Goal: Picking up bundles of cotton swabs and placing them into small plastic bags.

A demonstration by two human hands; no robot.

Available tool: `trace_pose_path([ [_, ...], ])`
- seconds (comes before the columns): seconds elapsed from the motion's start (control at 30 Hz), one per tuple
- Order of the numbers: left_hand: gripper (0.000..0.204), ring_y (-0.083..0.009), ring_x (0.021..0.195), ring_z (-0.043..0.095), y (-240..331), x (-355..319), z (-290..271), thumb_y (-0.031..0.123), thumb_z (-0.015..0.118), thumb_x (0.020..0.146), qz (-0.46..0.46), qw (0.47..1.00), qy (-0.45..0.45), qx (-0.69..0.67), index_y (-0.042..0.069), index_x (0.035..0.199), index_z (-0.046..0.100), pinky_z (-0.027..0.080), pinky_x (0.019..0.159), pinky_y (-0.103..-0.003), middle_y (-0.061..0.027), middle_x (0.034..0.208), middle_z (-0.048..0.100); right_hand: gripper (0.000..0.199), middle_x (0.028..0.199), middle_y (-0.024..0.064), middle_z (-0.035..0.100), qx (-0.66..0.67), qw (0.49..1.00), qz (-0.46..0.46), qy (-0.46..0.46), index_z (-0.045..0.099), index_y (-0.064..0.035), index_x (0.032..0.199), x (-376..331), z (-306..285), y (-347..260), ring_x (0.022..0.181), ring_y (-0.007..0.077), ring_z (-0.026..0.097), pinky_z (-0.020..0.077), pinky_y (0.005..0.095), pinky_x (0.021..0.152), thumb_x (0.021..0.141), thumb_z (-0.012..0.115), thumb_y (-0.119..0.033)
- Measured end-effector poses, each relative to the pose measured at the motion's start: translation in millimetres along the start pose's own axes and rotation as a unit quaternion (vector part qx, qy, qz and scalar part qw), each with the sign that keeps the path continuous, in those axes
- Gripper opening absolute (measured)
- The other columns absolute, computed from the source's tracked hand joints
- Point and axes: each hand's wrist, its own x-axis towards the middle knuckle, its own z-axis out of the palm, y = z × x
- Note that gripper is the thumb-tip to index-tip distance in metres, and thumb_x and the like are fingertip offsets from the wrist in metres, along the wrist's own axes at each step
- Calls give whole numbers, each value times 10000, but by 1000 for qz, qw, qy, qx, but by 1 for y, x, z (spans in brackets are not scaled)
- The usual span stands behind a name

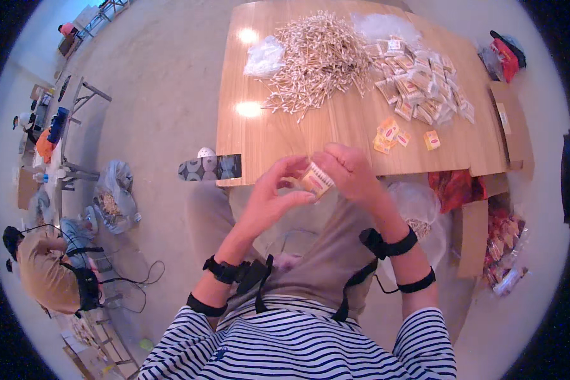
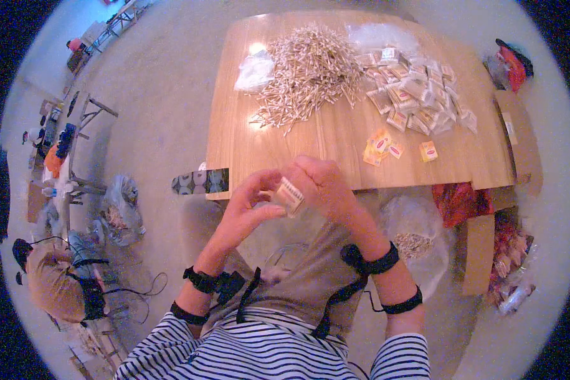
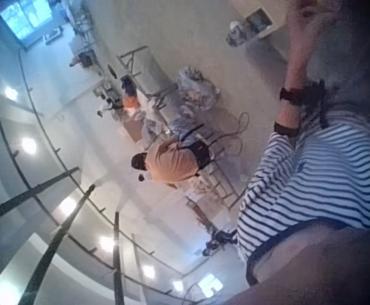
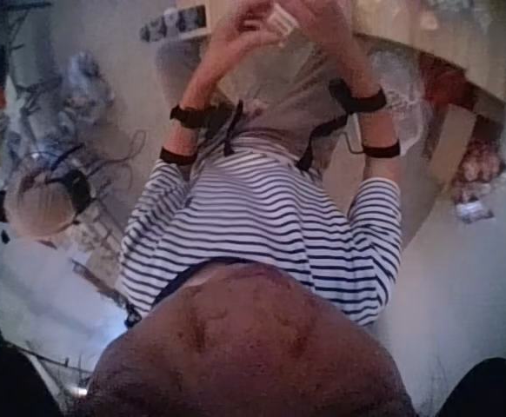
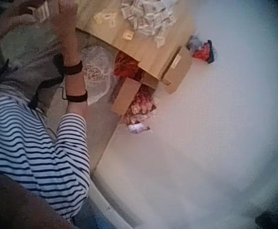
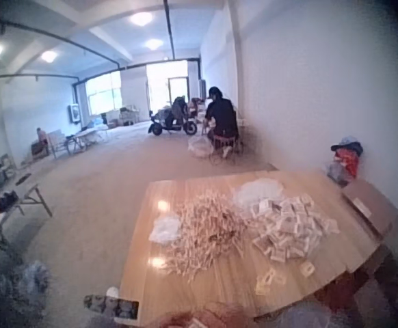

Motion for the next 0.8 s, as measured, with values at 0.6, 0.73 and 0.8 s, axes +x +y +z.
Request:
trace_pose_path([
  [0.6,213,-101,922,645,3,-11,11,-17,747,839,-44,989,-87,-111,37,1017,643,528,827,-269,-15,991,691,126,727,104,518,52,990,1,131,576,-16,809,-38,-5,-32,645,251,524,409,365,581,832,694,-51],
  [0.73,181,-74,855,601,35,-3,12,1,744,831,-32,992,-32,-114,31,981,647,490,794,-253,10,891,658,121,745,139,541,15,993,-11,117,577,-11,801,-40,-6,-34,673,318,551,425,404,601,832,687,-52],
  [0.8,160,-77,854,604,38,3,8,-2,731,836,-11,992,-12,-124,26,971,650,491,791,-253,5,889,660,124,754,150,554,-6,995,-35,94,581,-10,811,-41,-6,-36,702,340,568,432,425,615,834,689,-66],
])
